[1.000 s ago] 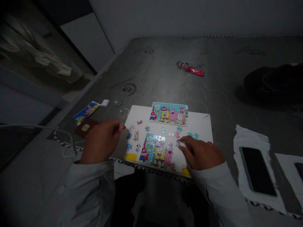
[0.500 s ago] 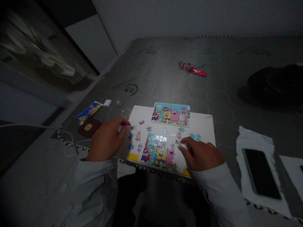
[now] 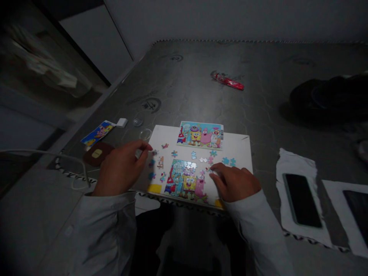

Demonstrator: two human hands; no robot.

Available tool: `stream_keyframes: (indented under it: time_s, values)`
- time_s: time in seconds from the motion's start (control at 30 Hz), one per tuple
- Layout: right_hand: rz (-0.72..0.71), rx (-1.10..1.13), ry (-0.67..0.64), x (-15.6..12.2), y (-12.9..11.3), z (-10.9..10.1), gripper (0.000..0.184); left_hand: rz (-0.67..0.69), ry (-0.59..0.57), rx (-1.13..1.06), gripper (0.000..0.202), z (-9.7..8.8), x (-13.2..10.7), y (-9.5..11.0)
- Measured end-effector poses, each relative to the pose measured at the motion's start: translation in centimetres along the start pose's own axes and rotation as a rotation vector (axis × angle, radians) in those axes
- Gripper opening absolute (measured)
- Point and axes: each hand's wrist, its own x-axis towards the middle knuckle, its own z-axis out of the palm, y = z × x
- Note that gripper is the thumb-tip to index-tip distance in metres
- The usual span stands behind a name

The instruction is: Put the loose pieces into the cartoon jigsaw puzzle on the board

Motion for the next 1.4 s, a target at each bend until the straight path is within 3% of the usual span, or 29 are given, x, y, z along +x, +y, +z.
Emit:
stream_keyframes:
  time_s: [0.4,0.6,0.97,1.17,1.4]
  values:
    - [0.080,0.073,-0.067,0.1,0.0,-0.5,0.025,0.012,0.007,-0.002,0.026,0.0,0.0,0.1]
    - [0.051,0.159,-0.193,0.5,1.4,0.1,0.030,0.015,0.001,-0.007,0.027,0.1,0.0,0.2]
    - [-0.048,0.168,-0.104,0.4,1.6,0.4,0.028,0.008,0.008,0.000,0.024,-0.1,0.0,0.3]
    - [0.015,0.115,-0.020,0.1,0.3,-0.1,0.019,0.010,0.022,0.002,0.022,0.0,0.0,0.2]
    - [0.024,0.111,-0.057,0.2,0.1,-0.2,0.019,0.022,0.031,0.014,0.022,0.1,0.0,0.0]
